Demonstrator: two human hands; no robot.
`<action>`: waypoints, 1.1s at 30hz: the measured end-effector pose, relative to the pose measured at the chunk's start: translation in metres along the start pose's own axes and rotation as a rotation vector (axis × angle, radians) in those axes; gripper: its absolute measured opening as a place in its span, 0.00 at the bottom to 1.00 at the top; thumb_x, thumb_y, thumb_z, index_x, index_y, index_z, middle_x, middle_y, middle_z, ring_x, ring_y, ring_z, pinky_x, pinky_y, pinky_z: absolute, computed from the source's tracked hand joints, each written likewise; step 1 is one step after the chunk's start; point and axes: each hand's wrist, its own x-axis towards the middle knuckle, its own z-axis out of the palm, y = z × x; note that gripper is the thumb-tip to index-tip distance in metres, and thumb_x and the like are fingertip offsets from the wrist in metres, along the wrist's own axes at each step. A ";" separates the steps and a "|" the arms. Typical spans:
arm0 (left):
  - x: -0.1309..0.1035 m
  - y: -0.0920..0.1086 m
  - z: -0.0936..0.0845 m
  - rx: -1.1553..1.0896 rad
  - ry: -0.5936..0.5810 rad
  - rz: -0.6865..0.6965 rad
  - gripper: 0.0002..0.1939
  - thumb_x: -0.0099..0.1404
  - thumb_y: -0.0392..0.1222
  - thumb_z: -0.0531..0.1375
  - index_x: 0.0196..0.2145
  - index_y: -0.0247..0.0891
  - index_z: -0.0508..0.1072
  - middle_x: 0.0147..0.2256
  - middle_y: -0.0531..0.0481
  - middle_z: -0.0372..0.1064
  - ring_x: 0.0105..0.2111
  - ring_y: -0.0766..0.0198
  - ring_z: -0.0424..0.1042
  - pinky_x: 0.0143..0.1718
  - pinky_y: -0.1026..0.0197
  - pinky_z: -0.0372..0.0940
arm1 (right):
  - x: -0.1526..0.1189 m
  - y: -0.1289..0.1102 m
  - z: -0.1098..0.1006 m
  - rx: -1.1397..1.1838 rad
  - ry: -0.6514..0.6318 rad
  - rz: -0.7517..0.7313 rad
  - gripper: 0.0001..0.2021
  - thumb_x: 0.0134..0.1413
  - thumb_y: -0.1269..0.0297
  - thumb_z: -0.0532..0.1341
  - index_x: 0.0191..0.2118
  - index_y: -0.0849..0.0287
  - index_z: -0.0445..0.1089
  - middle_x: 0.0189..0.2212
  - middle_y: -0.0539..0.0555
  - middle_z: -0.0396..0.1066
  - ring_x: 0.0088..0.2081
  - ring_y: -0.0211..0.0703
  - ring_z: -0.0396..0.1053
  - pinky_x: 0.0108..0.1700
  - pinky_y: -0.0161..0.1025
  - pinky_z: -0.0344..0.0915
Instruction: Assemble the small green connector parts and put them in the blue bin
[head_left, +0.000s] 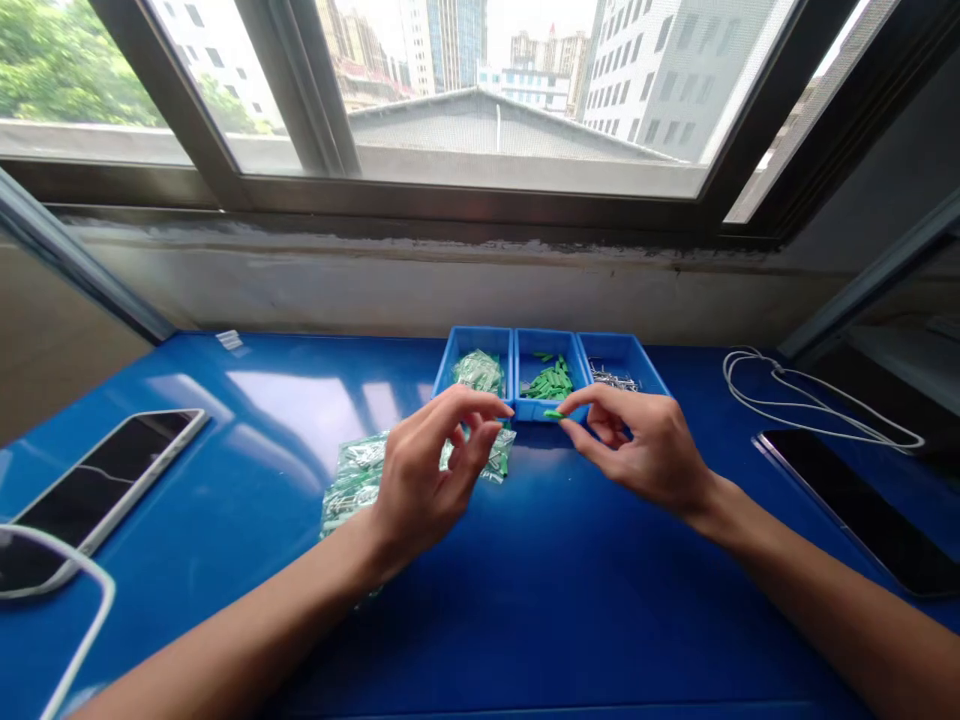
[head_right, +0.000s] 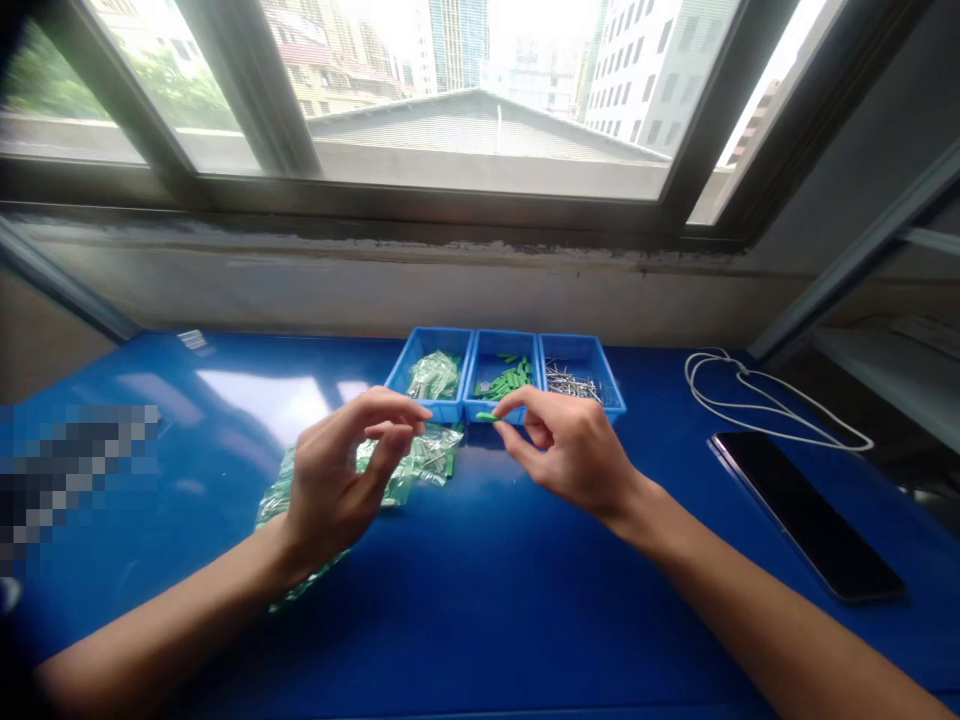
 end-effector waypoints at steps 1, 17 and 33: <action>0.001 0.000 0.000 -0.004 0.017 -0.024 0.06 0.74 0.35 0.56 0.42 0.36 0.74 0.33 0.50 0.73 0.30 0.68 0.71 0.30 0.66 0.67 | 0.004 0.004 -0.002 -0.043 0.025 0.016 0.04 0.60 0.69 0.65 0.39 0.61 0.77 0.19 0.43 0.60 0.20 0.33 0.60 0.27 0.32 0.57; 0.003 -0.002 0.004 -0.013 -0.007 -0.165 0.08 0.74 0.36 0.55 0.40 0.35 0.74 0.31 0.52 0.73 0.29 0.68 0.72 0.27 0.67 0.65 | -0.001 -0.027 0.030 0.039 -0.483 0.183 0.17 0.63 0.64 0.62 0.54 0.60 0.77 0.21 0.46 0.68 0.22 0.35 0.62 0.29 0.34 0.56; 0.004 -0.003 0.004 -0.013 -0.063 -0.183 0.08 0.74 0.37 0.55 0.39 0.36 0.74 0.31 0.52 0.74 0.28 0.67 0.72 0.28 0.66 0.65 | -0.003 -0.018 0.027 -0.108 -0.401 0.244 0.12 0.62 0.63 0.64 0.49 0.58 0.77 0.21 0.46 0.67 0.24 0.38 0.65 0.29 0.35 0.53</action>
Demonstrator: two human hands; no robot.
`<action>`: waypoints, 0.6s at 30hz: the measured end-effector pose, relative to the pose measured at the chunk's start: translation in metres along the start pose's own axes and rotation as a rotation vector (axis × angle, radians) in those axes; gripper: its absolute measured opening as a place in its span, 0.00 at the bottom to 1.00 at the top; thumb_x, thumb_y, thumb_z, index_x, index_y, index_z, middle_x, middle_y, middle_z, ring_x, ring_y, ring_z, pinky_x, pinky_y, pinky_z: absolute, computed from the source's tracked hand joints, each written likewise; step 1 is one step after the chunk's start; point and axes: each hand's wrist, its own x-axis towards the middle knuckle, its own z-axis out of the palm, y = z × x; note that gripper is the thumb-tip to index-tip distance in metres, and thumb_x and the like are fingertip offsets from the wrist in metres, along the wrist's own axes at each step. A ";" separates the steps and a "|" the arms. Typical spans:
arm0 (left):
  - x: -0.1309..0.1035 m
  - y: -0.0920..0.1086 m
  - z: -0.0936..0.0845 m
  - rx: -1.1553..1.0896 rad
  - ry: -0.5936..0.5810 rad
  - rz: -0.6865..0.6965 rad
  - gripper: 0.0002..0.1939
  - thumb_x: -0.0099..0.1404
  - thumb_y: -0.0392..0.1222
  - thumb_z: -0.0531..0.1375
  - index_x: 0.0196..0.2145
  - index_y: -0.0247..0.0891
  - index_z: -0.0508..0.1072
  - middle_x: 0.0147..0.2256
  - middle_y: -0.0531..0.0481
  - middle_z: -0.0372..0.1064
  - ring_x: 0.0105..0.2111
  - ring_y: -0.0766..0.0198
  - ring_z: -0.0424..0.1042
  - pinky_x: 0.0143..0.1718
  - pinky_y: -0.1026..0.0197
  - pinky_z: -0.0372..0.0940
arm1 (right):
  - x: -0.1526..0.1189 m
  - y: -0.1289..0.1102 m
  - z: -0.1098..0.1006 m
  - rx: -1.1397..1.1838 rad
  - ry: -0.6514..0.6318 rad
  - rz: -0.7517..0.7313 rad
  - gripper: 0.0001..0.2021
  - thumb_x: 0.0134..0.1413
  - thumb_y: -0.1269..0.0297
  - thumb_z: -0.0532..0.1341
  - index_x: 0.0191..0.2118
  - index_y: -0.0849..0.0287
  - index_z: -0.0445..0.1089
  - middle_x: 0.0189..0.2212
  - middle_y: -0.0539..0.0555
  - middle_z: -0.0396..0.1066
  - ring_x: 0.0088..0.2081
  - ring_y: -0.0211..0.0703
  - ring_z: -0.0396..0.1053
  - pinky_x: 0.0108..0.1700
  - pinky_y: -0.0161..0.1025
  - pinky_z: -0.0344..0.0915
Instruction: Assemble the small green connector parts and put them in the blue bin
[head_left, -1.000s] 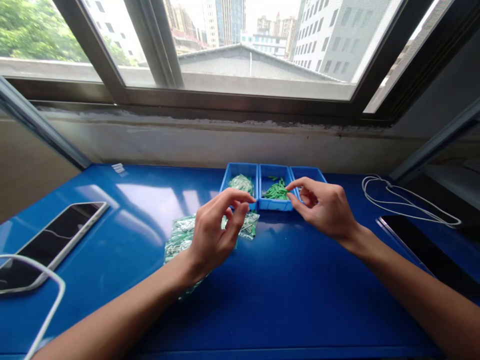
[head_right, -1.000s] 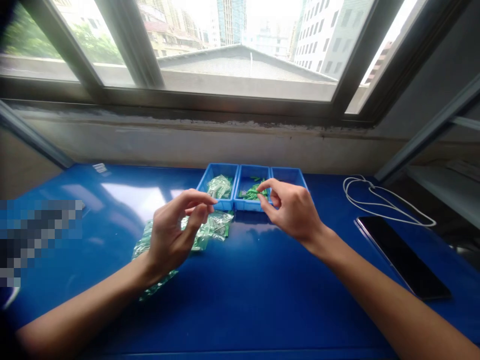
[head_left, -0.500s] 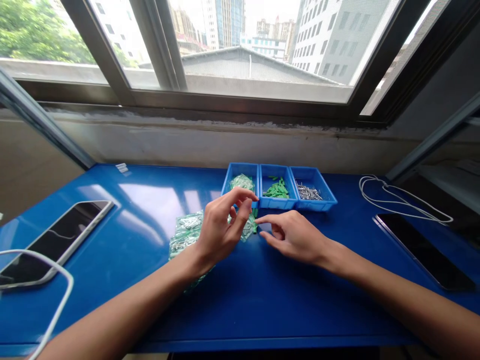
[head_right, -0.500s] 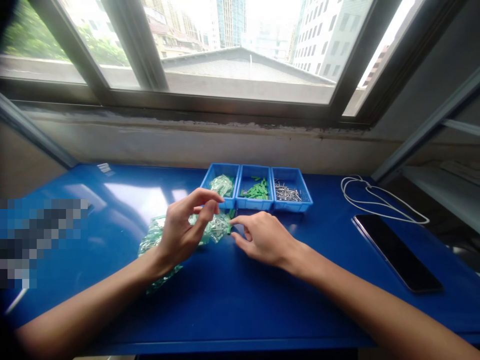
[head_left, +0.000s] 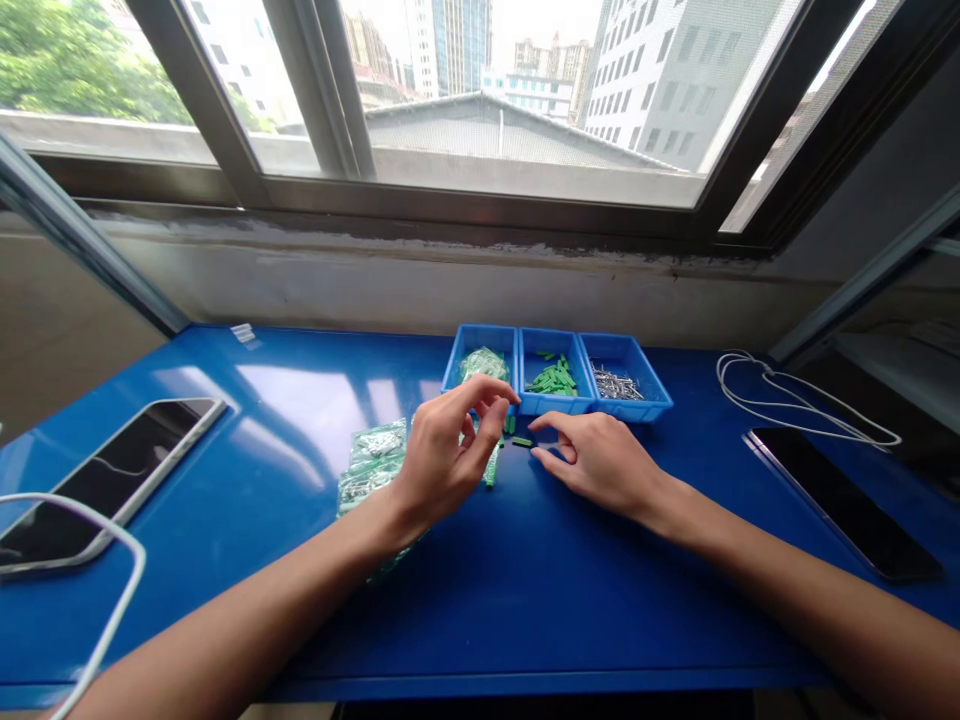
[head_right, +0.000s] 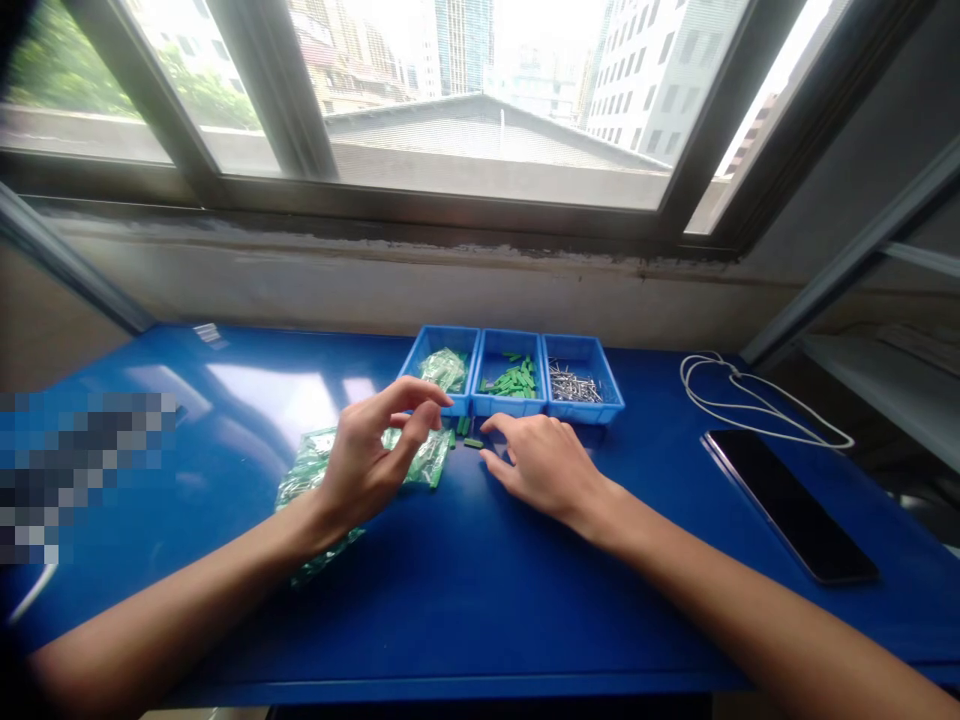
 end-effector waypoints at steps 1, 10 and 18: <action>0.000 -0.001 0.000 0.010 -0.019 0.000 0.08 0.74 0.38 0.55 0.39 0.36 0.75 0.31 0.51 0.74 0.28 0.67 0.72 0.28 0.66 0.65 | 0.002 0.002 0.002 0.002 -0.013 0.002 0.11 0.61 0.64 0.65 0.48 0.58 0.77 0.21 0.46 0.67 0.24 0.38 0.65 0.29 0.35 0.53; -0.002 -0.006 0.002 0.168 -0.163 0.157 0.07 0.73 0.35 0.57 0.40 0.36 0.76 0.35 0.48 0.75 0.31 0.64 0.72 0.32 0.63 0.66 | -0.004 0.014 0.007 0.176 0.114 -0.051 0.05 0.60 0.67 0.64 0.40 0.58 0.76 0.19 0.43 0.61 0.21 0.34 0.60 0.29 0.34 0.56; -0.003 -0.011 0.002 0.182 -0.250 0.194 0.03 0.71 0.35 0.61 0.42 0.38 0.76 0.38 0.47 0.74 0.37 0.60 0.75 0.39 0.61 0.69 | -0.011 0.007 -0.005 0.445 0.174 -0.084 0.04 0.60 0.66 0.64 0.38 0.60 0.76 0.18 0.41 0.53 0.20 0.32 0.53 0.26 0.33 0.55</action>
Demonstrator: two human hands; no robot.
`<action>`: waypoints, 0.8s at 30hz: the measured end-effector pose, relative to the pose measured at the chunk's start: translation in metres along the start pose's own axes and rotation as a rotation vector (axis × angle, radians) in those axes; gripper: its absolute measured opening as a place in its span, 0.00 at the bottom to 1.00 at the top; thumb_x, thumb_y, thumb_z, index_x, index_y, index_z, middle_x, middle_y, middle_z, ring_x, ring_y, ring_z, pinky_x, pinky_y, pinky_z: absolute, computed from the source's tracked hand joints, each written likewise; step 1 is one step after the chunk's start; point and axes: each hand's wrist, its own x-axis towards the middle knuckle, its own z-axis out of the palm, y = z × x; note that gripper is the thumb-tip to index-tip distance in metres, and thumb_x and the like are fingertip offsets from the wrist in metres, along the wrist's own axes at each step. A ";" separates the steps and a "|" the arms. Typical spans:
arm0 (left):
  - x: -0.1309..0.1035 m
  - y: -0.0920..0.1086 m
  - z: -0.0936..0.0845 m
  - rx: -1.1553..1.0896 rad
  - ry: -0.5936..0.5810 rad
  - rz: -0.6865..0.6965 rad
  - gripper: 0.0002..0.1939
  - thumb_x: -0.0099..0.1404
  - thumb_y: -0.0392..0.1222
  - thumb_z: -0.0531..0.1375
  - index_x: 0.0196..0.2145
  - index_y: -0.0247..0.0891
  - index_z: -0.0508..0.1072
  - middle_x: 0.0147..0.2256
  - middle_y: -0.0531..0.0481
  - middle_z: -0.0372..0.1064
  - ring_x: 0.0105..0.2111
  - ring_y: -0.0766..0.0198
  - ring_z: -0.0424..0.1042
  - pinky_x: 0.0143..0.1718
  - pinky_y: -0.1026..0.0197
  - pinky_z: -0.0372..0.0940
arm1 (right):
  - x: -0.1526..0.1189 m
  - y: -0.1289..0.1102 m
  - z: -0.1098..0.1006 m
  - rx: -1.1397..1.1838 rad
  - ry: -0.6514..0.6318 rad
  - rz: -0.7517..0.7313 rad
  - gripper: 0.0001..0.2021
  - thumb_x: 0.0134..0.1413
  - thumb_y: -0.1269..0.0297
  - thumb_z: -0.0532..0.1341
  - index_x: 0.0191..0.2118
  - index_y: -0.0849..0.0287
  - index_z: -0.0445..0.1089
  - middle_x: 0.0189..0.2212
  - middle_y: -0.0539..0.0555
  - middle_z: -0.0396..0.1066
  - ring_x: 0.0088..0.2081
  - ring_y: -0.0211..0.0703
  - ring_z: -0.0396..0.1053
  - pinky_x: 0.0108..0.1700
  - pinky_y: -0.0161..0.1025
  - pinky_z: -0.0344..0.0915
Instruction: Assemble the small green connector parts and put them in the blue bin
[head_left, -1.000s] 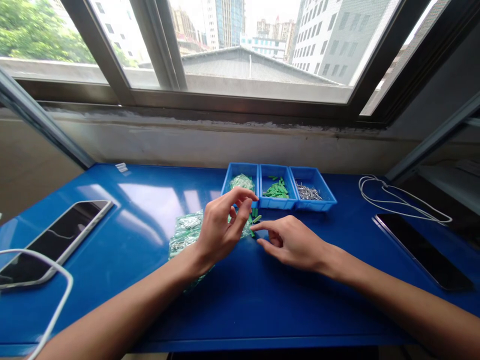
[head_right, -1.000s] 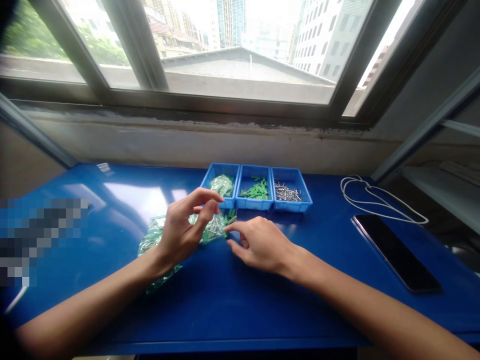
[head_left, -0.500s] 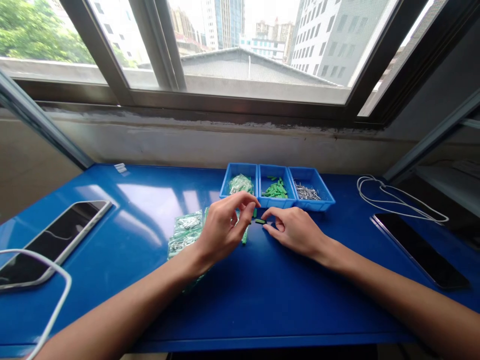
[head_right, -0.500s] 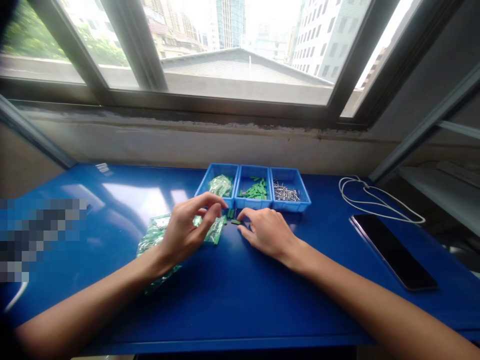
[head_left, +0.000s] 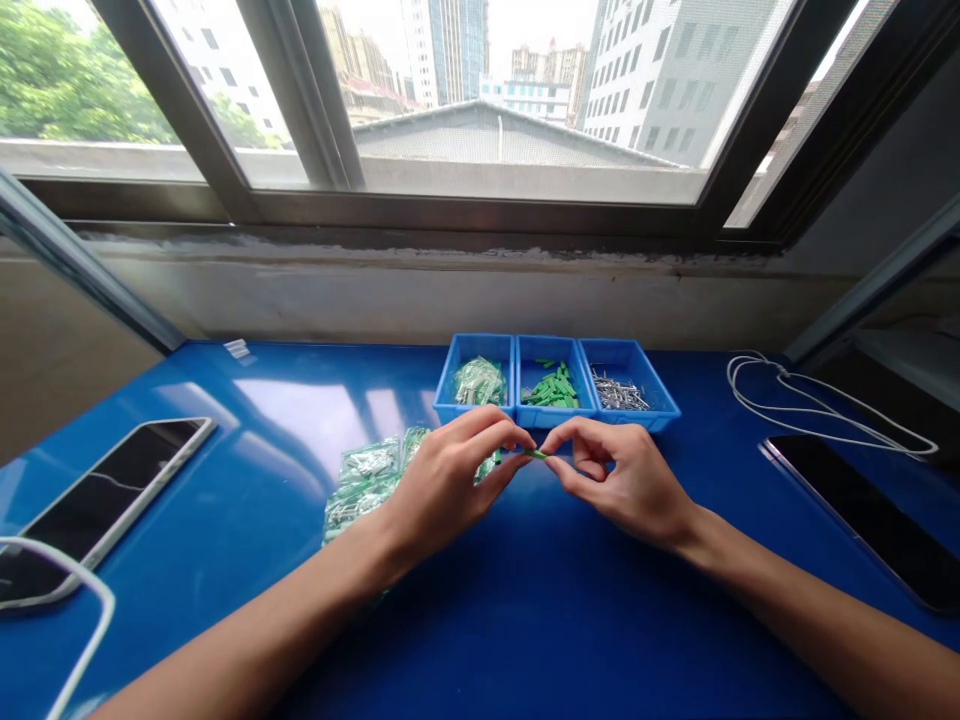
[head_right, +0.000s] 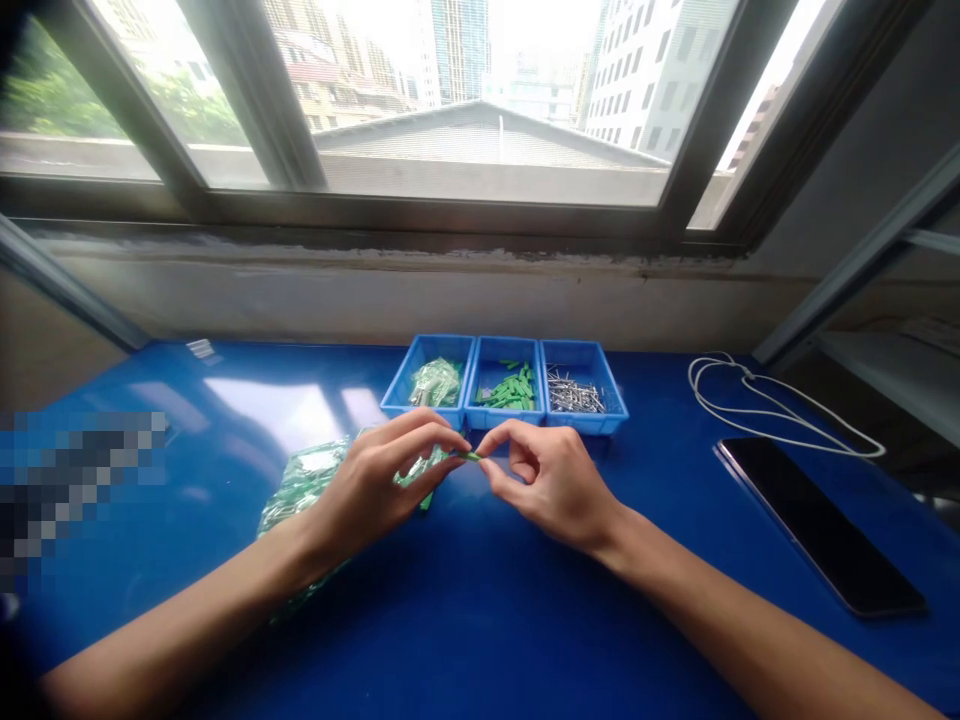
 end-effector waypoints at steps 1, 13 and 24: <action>0.000 0.001 0.000 -0.009 0.010 0.000 0.03 0.72 0.34 0.61 0.41 0.38 0.76 0.36 0.48 0.74 0.35 0.62 0.74 0.37 0.62 0.68 | 0.000 -0.001 0.000 0.016 -0.002 -0.006 0.04 0.60 0.67 0.64 0.38 0.60 0.76 0.18 0.41 0.53 0.20 0.32 0.53 0.25 0.32 0.55; -0.002 0.011 0.003 -0.166 -0.017 -0.025 0.05 0.71 0.31 0.61 0.37 0.36 0.76 0.31 0.51 0.72 0.27 0.67 0.69 0.29 0.67 0.63 | -0.011 -0.016 0.007 -0.195 0.242 -0.387 0.02 0.61 0.70 0.65 0.39 0.60 0.75 0.18 0.42 0.60 0.17 0.30 0.54 0.23 0.30 0.56; -0.005 0.015 0.005 -0.168 0.132 -0.037 0.03 0.70 0.33 0.63 0.41 0.36 0.77 0.32 0.49 0.73 0.26 0.68 0.70 0.27 0.67 0.66 | -0.008 -0.011 0.002 -0.289 0.166 -0.328 0.04 0.63 0.68 0.62 0.40 0.61 0.75 0.19 0.43 0.65 0.16 0.29 0.55 0.22 0.30 0.55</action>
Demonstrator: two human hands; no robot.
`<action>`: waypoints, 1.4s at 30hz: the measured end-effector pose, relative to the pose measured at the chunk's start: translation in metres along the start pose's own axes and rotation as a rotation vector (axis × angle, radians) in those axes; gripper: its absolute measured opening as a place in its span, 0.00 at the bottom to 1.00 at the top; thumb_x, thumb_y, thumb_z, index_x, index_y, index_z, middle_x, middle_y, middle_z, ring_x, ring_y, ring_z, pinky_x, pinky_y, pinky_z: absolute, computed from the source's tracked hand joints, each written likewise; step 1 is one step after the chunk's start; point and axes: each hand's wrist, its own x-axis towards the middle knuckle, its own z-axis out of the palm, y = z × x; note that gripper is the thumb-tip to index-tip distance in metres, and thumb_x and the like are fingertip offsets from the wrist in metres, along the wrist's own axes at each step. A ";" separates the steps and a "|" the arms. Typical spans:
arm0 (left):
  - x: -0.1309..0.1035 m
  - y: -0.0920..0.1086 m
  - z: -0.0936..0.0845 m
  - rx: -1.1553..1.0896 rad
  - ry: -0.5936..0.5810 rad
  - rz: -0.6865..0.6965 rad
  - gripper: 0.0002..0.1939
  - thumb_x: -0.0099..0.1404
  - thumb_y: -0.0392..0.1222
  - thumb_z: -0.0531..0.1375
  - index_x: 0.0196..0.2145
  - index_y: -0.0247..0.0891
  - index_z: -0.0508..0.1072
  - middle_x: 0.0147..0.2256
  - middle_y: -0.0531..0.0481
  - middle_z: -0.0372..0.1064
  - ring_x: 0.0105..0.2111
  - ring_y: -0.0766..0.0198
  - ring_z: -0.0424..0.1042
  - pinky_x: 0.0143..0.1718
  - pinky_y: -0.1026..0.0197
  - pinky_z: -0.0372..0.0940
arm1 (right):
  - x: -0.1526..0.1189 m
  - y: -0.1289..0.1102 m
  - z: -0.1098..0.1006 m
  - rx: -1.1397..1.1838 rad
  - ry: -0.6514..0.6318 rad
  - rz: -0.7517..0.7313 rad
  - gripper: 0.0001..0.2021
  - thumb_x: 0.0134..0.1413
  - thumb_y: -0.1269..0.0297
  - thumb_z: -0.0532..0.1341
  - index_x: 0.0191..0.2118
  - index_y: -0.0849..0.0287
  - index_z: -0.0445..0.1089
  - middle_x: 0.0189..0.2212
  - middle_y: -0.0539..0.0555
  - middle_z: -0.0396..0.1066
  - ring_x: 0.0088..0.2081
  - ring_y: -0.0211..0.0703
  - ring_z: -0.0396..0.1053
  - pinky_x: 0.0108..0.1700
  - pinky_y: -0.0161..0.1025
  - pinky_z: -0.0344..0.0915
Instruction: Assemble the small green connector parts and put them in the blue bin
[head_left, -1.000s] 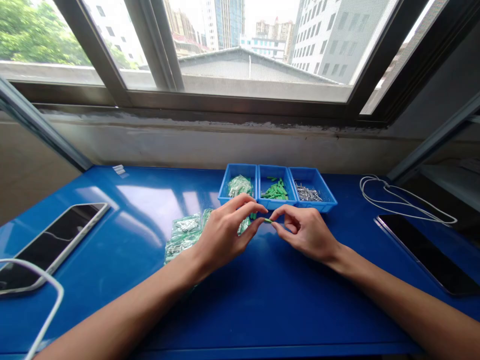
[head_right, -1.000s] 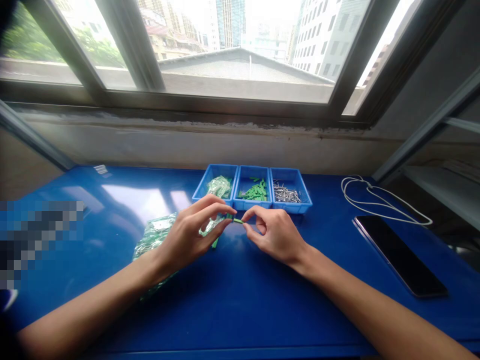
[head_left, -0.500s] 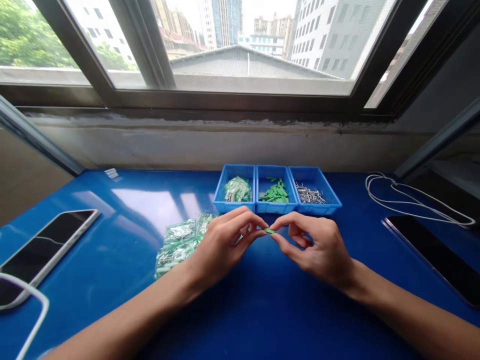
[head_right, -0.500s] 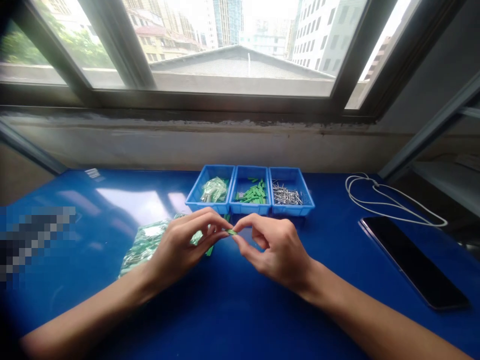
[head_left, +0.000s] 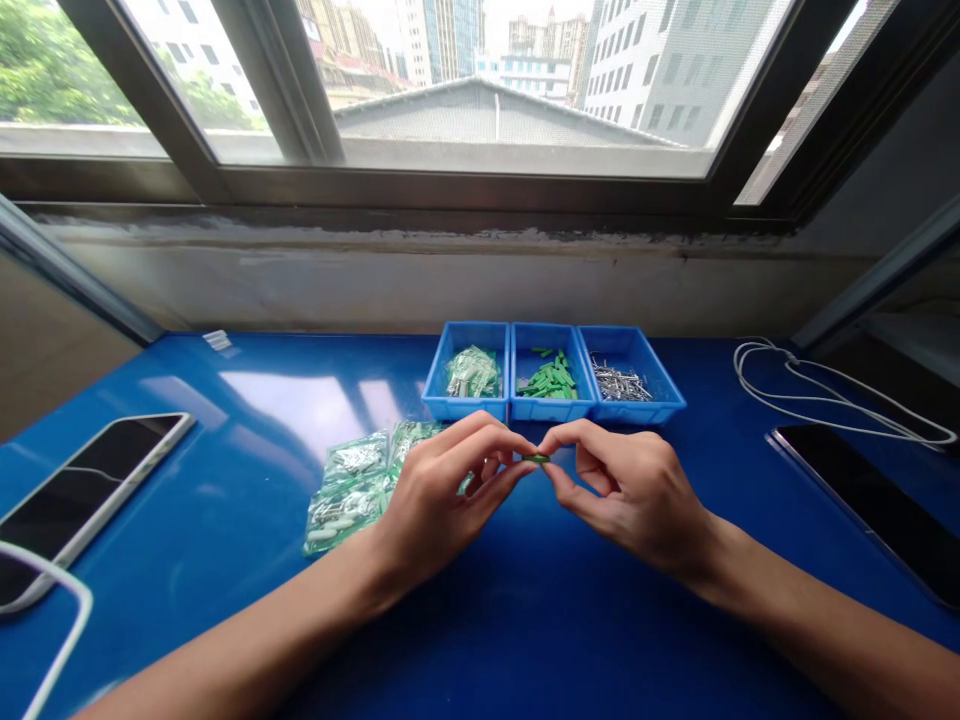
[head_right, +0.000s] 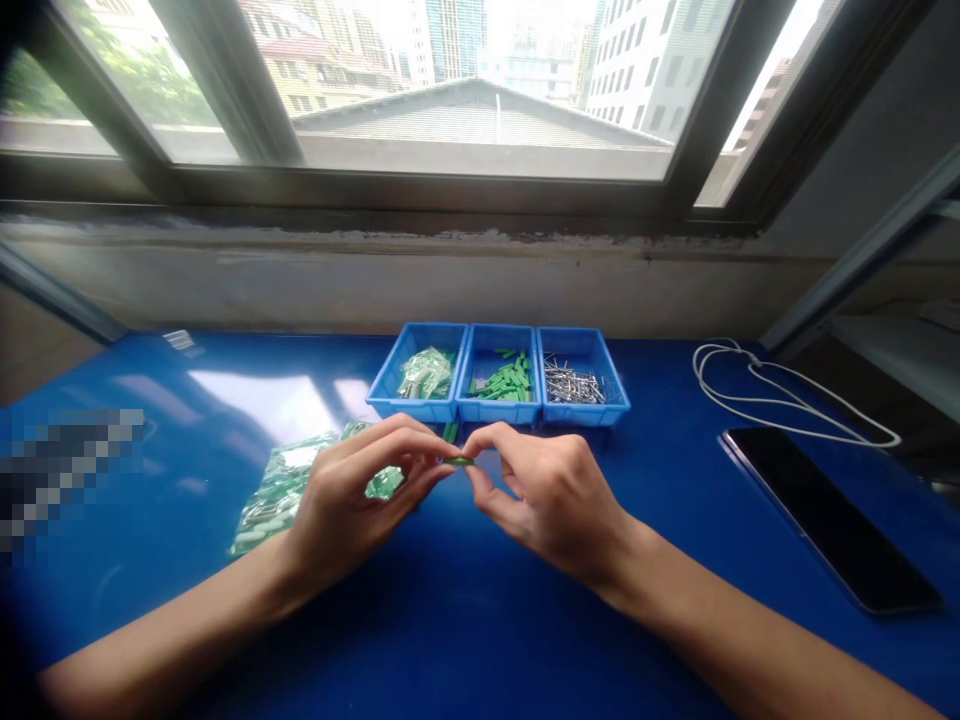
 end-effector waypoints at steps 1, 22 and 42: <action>0.000 0.001 0.000 0.007 0.006 0.021 0.03 0.70 0.33 0.63 0.41 0.36 0.77 0.32 0.49 0.73 0.26 0.69 0.70 0.27 0.67 0.66 | 0.000 0.000 0.001 0.005 -0.008 0.003 0.04 0.63 0.69 0.62 0.40 0.61 0.75 0.19 0.43 0.66 0.16 0.29 0.55 0.22 0.30 0.55; 0.000 0.000 -0.003 0.048 0.039 0.112 0.04 0.70 0.33 0.64 0.43 0.36 0.77 0.32 0.50 0.74 0.25 0.69 0.68 0.28 0.66 0.65 | -0.001 -0.004 -0.002 -0.036 0.052 -0.039 0.03 0.63 0.68 0.64 0.40 0.60 0.76 0.18 0.43 0.65 0.16 0.30 0.56 0.23 0.31 0.56; 0.012 -0.005 -0.011 0.015 0.198 -0.136 0.08 0.73 0.36 0.56 0.42 0.37 0.75 0.37 0.50 0.76 0.33 0.66 0.74 0.31 0.66 0.68 | 0.004 -0.011 0.013 -0.124 -0.554 -0.032 0.12 0.65 0.67 0.61 0.50 0.53 0.78 0.32 0.51 0.80 0.28 0.40 0.74 0.30 0.36 0.55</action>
